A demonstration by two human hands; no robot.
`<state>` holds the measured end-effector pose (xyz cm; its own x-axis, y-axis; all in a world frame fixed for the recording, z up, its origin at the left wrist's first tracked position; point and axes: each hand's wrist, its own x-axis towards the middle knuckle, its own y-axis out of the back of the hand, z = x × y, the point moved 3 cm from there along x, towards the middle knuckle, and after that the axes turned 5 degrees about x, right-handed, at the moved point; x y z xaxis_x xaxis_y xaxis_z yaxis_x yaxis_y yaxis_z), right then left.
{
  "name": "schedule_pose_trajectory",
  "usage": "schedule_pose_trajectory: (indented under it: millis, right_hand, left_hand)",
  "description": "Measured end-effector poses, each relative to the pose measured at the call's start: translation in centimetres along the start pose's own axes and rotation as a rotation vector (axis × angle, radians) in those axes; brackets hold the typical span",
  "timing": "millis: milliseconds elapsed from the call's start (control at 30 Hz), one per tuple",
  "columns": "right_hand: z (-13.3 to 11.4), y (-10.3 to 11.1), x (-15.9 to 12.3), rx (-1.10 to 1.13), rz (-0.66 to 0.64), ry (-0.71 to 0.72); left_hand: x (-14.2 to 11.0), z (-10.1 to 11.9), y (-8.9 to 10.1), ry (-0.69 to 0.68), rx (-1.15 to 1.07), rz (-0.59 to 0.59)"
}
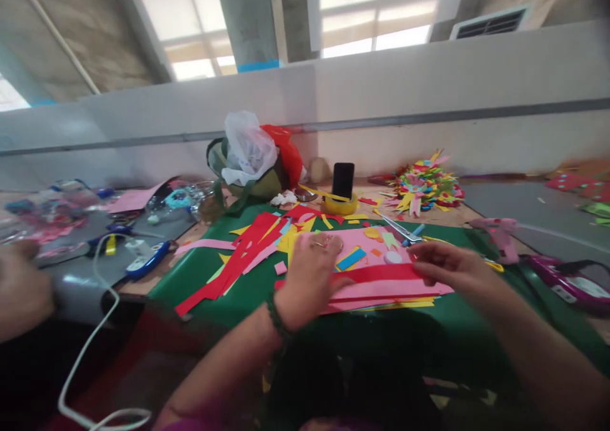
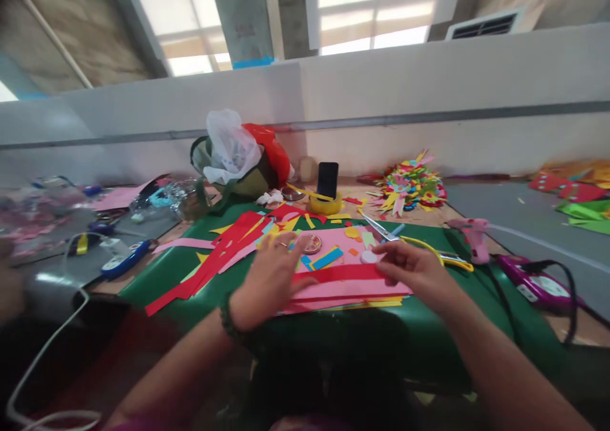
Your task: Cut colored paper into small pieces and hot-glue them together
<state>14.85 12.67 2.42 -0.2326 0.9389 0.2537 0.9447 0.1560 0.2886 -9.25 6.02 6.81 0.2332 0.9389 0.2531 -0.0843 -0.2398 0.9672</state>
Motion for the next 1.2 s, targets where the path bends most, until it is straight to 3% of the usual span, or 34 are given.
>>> schedule_pose_trajectory:
  millis: [100,167,267,367,500,567,667,800,933,1067,1200]
  right_hand:
    - [0.8,-3.0,-2.9,0.101,-0.042,-0.01]
    - [0.8,-4.2,-3.7,0.118,-0.037,-0.007]
    - [1.0,-4.0,-3.6,0.09,0.013,-0.002]
    - [2.2,-1.9,-2.8,0.04,0.07,0.019]
    - [4.6,0.6,-1.7,-0.118,0.128,0.069]
    - [5.0,0.8,-1.6,-0.31,0.171,0.181]
    - [4.1,-1.2,-2.1,-0.602,0.181,0.472]
    - [2.3,-5.9,-3.2,-0.686,-0.054,0.741]
    - [1.4,-8.2,-3.3,-0.693,-0.113,0.833]
    - [1.2,-8.0,-2.9,-0.676,-0.103,0.86]
    - [1.4,-7.7,-2.9,-0.681,-0.15,0.779]
  left_hand:
    - [-2.1,5.3,-2.6,-0.19,0.029,0.138]
    - [-2.2,6.6,-4.4,-0.2,0.051,0.098]
    - [-1.7,5.8,-5.8,-0.251,0.12,0.001]
    - [-1.7,3.7,-6.0,-0.295,0.164,-0.012]
    - [-2.5,1.6,-6.3,-0.243,0.198,-0.052]
    - [-2.8,1.3,-6.6,-0.198,0.195,-0.072]
    - [-2.9,1.3,-7.0,-0.142,0.18,-0.094]
    - [-2.7,1.8,-6.9,-0.087,0.152,-0.102]
    - [-2.6,2.2,-6.5,-0.082,0.132,-0.103]
    - [-2.8,2.3,-5.9,-0.094,0.128,-0.086]
    - [-2.9,1.8,-5.6,-0.106,0.127,-0.079]
